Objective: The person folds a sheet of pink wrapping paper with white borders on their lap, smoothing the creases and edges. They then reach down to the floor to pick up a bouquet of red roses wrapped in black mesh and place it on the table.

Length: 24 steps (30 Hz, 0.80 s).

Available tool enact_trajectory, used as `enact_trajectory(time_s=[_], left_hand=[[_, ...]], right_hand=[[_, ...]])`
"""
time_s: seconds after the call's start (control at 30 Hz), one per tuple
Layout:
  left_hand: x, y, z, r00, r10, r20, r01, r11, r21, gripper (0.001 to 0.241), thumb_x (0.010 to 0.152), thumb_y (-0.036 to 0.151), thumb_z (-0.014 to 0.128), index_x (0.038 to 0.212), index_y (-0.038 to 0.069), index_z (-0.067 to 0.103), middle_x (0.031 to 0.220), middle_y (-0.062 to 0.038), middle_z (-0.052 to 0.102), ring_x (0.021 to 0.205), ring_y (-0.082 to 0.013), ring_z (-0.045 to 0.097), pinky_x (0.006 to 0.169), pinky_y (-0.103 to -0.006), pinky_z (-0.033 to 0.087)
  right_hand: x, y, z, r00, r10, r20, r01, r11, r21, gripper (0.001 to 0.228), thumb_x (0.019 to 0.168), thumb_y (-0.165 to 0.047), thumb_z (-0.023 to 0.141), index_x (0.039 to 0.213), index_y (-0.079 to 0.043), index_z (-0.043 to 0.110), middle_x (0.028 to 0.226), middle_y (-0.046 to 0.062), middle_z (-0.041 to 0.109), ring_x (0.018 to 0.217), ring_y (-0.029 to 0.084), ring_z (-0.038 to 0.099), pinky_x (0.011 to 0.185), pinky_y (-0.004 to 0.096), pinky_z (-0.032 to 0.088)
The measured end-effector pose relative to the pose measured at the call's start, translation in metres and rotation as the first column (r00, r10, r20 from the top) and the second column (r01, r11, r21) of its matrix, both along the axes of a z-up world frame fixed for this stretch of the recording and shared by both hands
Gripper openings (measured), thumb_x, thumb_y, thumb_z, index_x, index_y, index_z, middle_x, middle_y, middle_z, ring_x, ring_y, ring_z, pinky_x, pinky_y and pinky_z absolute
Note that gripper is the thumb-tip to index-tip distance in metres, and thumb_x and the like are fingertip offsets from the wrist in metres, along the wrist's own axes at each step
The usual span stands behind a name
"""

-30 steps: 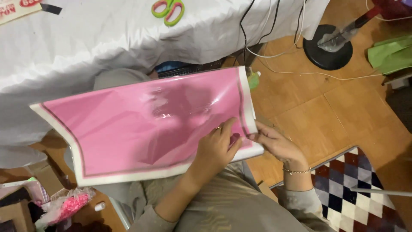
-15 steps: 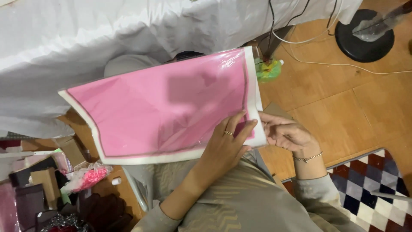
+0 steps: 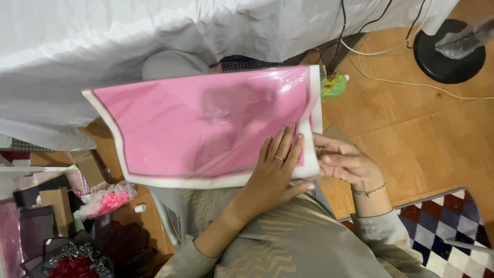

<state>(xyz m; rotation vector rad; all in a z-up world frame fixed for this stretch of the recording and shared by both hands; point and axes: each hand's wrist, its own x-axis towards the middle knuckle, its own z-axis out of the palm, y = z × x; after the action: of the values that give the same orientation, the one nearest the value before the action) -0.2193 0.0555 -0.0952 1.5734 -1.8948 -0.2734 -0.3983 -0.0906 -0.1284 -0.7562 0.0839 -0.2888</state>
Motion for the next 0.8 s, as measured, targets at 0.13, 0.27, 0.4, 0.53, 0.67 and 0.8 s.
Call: enact_trajectory(time_s=[0.13,0.27,0.4,0.53,0.67,0.8], left_hand=[[0.001,-0.001,-0.002,0.999,0.01,0.033,-0.01,1.0,0.001,0.098,0.088,0.047,0.071,0.16,-0.002,0.026,0.167,-0.029,0.021,0.156,-0.0448,0.022,0.122,-0.0609,0.021],[0.001,-0.001,0.001,1.0,-0.001,0.003,0.001,1.0,0.022,0.091,0.091,0.042,0.069,0.16,-0.001,0.027,0.168,-0.027,0.021,0.156,-0.0431,0.022,0.123,-0.0604,0.02],[0.002,0.001,-0.002,0.998,0.016,0.063,-0.016,1.0,-0.008,0.091,0.09,0.041,0.071,0.159,0.0,0.028,0.168,-0.026,0.023,0.156,-0.0432,0.024,0.122,-0.06,0.024],[0.003,0.003,-0.004,0.996,0.031,0.085,-0.029,0.999,-0.019,0.087,0.093,0.039,0.068,0.16,0.001,0.028,0.168,-0.024,0.023,0.156,-0.0432,0.025,0.122,-0.0595,0.025],[0.003,0.003,-0.005,0.996,0.028,0.089,-0.028,1.0,-0.007,0.09,0.09,0.04,0.071,0.16,0.001,0.029,0.168,-0.024,0.023,0.155,-0.0435,0.024,0.122,-0.0598,0.025],[0.005,0.004,-0.002,0.997,0.005,0.072,-0.007,1.0,0.024,0.094,0.088,0.041,0.074,0.16,0.002,0.028,0.168,-0.024,0.022,0.155,-0.0431,0.024,0.122,-0.0595,0.024]], right_hand=[[0.001,0.004,-0.007,0.999,-0.02,-0.032,0.02,1.0,0.007,0.076,0.091,-0.001,0.058,0.156,0.01,0.021,0.134,0.032,0.057,0.108,0.039,0.072,0.081,0.049,0.064],[0.001,0.006,-0.005,0.999,-0.036,-0.028,0.036,0.999,0.011,0.074,0.091,0.005,0.058,0.156,0.009,0.023,0.136,0.033,0.057,0.111,0.043,0.069,0.083,0.051,0.063],[-0.003,0.002,-0.021,0.998,-0.04,-0.048,0.041,0.999,0.03,0.07,0.091,0.007,0.054,0.155,0.01,0.024,0.134,0.034,0.057,0.11,0.044,0.069,0.083,0.05,0.063],[0.003,0.006,-0.009,0.998,-0.038,-0.059,0.039,0.999,0.004,0.072,0.09,0.006,0.058,0.154,0.011,0.026,0.132,0.033,0.059,0.11,0.041,0.07,0.084,0.048,0.063],[0.004,0.007,-0.005,0.995,-0.041,-0.093,0.038,0.998,-0.042,0.071,0.091,0.006,0.057,0.155,0.01,0.026,0.131,0.031,0.061,0.11,0.038,0.071,0.083,0.045,0.064],[0.0,0.006,-0.005,0.988,-0.059,-0.141,0.05,0.996,-0.068,0.068,0.092,0.008,0.054,0.155,0.009,0.028,0.127,0.029,0.064,0.105,0.033,0.074,0.079,0.038,0.066]])
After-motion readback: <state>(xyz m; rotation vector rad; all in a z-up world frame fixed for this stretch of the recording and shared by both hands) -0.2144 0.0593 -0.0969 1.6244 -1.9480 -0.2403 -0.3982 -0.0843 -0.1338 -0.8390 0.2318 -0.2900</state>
